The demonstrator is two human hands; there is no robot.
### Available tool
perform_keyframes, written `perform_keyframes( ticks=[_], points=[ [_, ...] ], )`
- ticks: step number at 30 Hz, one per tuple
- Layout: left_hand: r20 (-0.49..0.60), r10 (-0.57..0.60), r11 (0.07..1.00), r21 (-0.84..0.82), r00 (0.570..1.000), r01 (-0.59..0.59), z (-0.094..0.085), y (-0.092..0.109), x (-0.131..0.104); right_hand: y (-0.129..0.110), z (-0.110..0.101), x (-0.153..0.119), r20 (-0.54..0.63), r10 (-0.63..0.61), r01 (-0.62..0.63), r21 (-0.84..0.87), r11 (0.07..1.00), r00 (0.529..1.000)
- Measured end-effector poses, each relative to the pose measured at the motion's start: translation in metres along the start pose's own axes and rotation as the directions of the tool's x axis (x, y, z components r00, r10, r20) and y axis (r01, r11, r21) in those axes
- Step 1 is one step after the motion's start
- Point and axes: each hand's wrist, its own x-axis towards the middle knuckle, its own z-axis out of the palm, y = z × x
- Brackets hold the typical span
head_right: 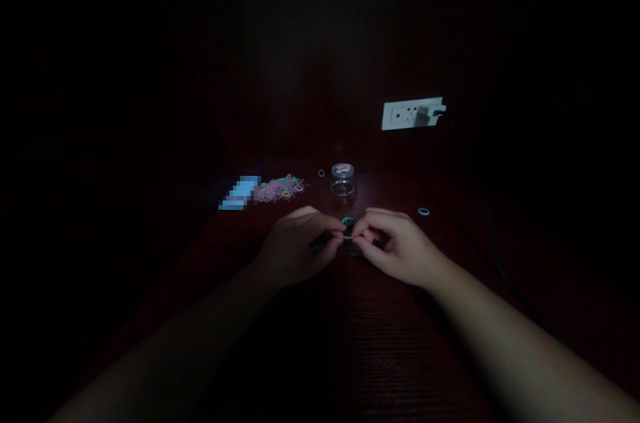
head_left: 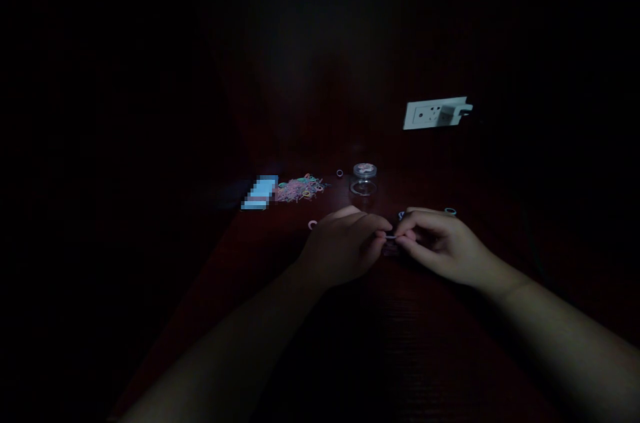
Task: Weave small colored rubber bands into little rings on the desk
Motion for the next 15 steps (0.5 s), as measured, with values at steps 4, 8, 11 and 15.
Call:
perform_keyframes(
  ticks=[4,8,11,15],
  points=[
    [-0.012,0.003,1.0,0.016,1.0,-0.003,0.0002,0.0001,-0.0002,-0.0028,0.001,-0.0008,-0.003,0.009,-0.009,0.014,1.0,1.0],
    [-0.013,0.006,1.0,0.025,1.0,-0.006,0.0003,-0.0003,-0.0004,-0.004,0.0031,-0.0009,-0.013,0.014,-0.014,0.028,1.0,1.0],
    [0.018,-0.019,0.999,0.028,1.0,0.019,0.0005,-0.0006,-0.0005,-0.0043,0.004,-0.0002,-0.014,0.022,-0.022,0.038,0.999,1.0],
    [0.067,-0.061,0.998,0.011,0.996,0.061,0.0006,-0.0002,-0.0001,-0.0054,0.0034,0.0005,-0.013,0.026,-0.025,0.044,0.999,1.0]
  ],
)
